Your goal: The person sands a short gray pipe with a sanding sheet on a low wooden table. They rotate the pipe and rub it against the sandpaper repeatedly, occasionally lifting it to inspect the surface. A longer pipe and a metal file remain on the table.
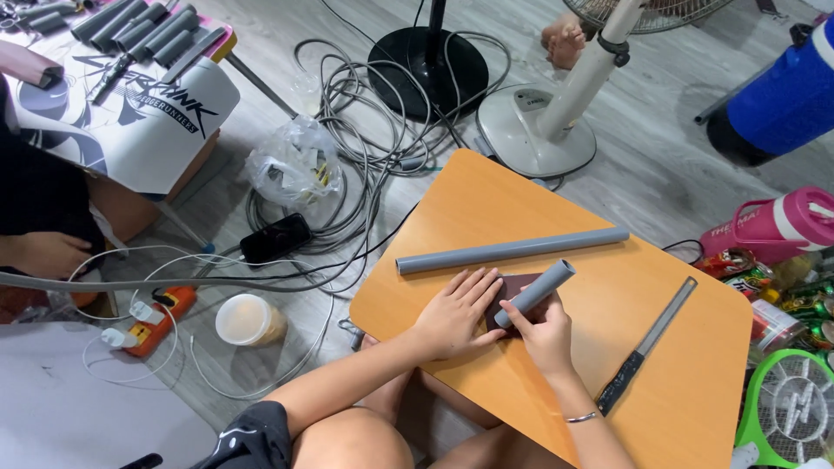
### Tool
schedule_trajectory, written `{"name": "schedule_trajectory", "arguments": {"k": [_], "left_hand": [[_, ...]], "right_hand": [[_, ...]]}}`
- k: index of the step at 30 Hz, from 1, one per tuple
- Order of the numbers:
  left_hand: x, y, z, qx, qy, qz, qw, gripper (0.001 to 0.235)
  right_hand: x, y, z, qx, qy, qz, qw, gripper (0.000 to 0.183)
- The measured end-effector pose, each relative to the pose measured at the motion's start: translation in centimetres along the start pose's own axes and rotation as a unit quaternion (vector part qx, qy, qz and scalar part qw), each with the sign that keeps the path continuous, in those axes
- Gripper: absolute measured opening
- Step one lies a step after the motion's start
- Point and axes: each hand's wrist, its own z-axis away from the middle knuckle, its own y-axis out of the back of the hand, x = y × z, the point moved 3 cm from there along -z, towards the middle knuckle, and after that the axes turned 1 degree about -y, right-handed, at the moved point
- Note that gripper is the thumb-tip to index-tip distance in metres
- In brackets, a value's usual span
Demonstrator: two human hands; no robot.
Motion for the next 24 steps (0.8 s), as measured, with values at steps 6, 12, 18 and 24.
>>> {"name": "schedule_trajectory", "arguments": {"k": [6, 12, 18, 24], "left_hand": [[0.5, 1.9, -0.2, -0.027, -0.006, 0.017, 0.999, 0.083], [0.3, 1.7, -0.1, -0.020, -0.007, 0.013, 1.000, 0.082], [0.5, 2.1, -0.3, -0.064, 0.002, -0.003, 0.998, 0.082], [0.8, 2.6, -0.4, -0.076, 0.014, -0.016, 0.997, 0.082]], "right_hand": [[-1.1, 1.7, -1.6, 0.072, -0.045, 0.066, 0.994, 0.046], [-5.8, -0.6, 0.3, 0.012, 0.051, 0.102, 0.993, 0.073], [-2.1, 1.8, -2.0, 0.065, 0.049, 0.124, 0.989, 0.043], [-5.9, 0.4, 0.1, -0.046, 0.152, 0.057, 0.986, 0.032]]}}
